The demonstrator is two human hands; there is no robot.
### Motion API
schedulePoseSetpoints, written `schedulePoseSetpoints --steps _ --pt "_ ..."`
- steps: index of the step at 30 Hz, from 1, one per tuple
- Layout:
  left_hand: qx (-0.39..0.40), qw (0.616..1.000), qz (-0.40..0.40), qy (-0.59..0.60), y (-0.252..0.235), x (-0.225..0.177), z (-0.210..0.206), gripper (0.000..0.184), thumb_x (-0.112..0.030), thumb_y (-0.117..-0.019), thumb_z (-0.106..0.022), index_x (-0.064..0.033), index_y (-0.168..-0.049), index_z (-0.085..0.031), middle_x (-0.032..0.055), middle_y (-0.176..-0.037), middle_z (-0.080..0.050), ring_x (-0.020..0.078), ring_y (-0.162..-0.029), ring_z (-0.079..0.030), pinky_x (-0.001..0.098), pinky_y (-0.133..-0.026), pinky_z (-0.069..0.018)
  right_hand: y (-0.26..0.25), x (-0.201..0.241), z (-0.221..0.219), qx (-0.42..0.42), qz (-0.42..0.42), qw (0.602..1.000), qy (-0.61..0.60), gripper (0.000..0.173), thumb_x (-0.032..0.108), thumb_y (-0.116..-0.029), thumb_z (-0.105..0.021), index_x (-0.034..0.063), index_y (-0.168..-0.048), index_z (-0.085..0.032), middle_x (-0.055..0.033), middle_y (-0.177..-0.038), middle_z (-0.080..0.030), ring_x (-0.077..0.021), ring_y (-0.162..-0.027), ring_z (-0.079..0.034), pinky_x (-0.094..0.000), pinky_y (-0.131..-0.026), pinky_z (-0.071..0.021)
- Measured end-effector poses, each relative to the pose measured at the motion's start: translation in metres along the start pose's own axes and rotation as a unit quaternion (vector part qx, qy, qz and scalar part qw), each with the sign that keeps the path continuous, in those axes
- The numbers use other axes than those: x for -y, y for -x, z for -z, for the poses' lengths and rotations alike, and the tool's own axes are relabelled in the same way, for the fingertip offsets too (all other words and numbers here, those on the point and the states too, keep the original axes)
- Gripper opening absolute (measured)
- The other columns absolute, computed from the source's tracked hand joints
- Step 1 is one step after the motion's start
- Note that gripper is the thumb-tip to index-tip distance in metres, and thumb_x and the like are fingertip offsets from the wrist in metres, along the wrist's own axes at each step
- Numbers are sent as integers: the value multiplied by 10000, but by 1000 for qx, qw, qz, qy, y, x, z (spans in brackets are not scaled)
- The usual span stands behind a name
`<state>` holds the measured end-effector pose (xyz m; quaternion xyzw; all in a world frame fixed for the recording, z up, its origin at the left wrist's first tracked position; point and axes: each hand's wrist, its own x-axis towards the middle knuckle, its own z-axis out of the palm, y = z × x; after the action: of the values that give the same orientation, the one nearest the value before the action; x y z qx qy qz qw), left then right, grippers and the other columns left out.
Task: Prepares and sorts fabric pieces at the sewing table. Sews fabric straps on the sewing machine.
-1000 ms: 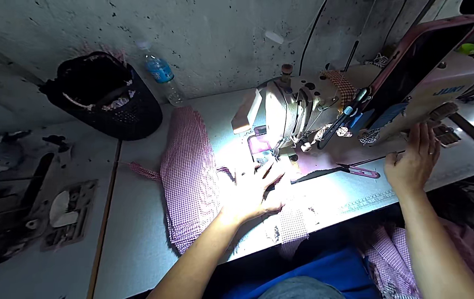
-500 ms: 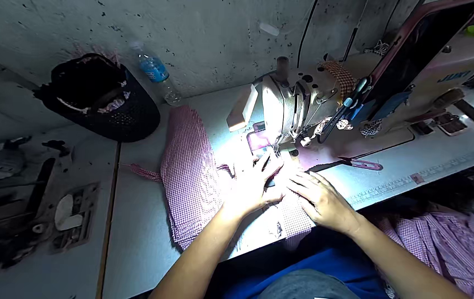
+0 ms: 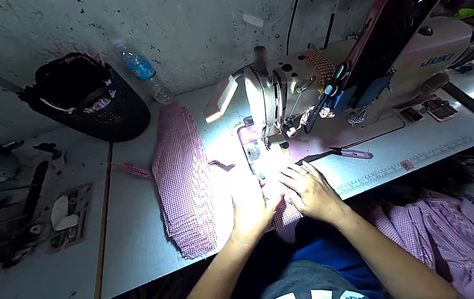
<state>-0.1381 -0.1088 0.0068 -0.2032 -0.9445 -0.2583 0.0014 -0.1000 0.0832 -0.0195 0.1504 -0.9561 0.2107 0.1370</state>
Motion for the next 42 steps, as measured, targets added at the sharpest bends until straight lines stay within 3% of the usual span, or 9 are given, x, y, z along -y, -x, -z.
schedulePoseSetpoints --steps 3,8,13,18,22,34,37,39,42 --pt "-31 999 19 20 9 -8 -7 323 -343 -964 -616 -36 -958 -715 91 -800 -682 263 -823 -672 516 -829 -518 1 1 -2 -12 0 1000 -13 441 240 -1001 -412 216 -1335 -698 1 -1426 -639 -216 -1419 -503 -571 -1193 -312" --pt "-9 960 114 257 4 -9 4 132 -189 -992 -636 -61 -957 -637 -60 -687 -600 9 -622 -573 213 -616 -494 12 11 0 -25 1 998 -58 458 204 -967 -462 197 -1380 -662 -5 -1442 -616 -185 -1380 -526 -470 -1167 -378" --pt "72 834 243 490 10 -25 18 392 36 -936 -619 24 -1318 -530 105 -1077 -660 89 -848 -660 235 -725 -559 13 21 -8 -95 7 991 -90 429 195 -870 -628 186 -1288 -723 -75 -1366 -663 -247 -1355 -558 -483 -1155 -414" --pt "63 750 315 578 28 -30 24 229 27 -1002 -532 21 -1229 -566 82 -971 -700 115 -812 -697 270 -714 -591 7 20 -12 -195 28 968 -156 273 39 -931 -591 131 -1078 -802 -90 -1194 -742 -238 -1248 -640 -432 -1123 -461" --pt "109 752 302 576 55 -30 27 95 38 -942 -629 -18 -870 -654 34 -749 -709 91 -690 -686 258 -699 -586 8 11 -8 -177 60 970 -156 202 56 -926 -625 95 -1000 -809 -65 -1114 -768 -225 -1208 -661 -415 -1119 -456" --pt "167 732 214 625 102 -25 35 82 0 -937 -642 -17 -914 -719 46 -780 -743 103 -723 -728 276 -734 -618 13 4 -10 -121 130 974 -138 164 128 -948 -645 111 -951 -808 -58 -1104 -768 -247 -1247 -631 -443 -1130 -428" --pt "52 792 95 601 112 -21 52 169 -167 -983 -649 -114 -873 -767 -35 -893 -764 12 -755 -703 190 -696 -590 12 2 -6 -100 133 972 -168 180 120 -955 -624 95 -982 -801 -77 -1183 -747 -248 -1293 -598 -425 -1139 -422" --pt "-47 815 25 577 104 -14 58 215 -304 -996 -653 -162 -892 -776 -11 -1214 -697 66 -1044 -679 234 -895 -582 12 1 -7 -92 123 967 -202 185 101 -947 -617 78 -988 -796 -70 -1134 -759 -220 -1244 -624 -408 -1125 -432" --pt "-116 767 7 631 83 -5 65 250 -349 -995 -643 -157 -921 -784 38 -1186 -746 134 -1130 -690 321 -1016 -540 3 3 -5 -79 88 965 -236 170 101 -943 -621 74 -981 -785 -57 -1067 -741 -170 -1134 -644 -388 -1067 -461"
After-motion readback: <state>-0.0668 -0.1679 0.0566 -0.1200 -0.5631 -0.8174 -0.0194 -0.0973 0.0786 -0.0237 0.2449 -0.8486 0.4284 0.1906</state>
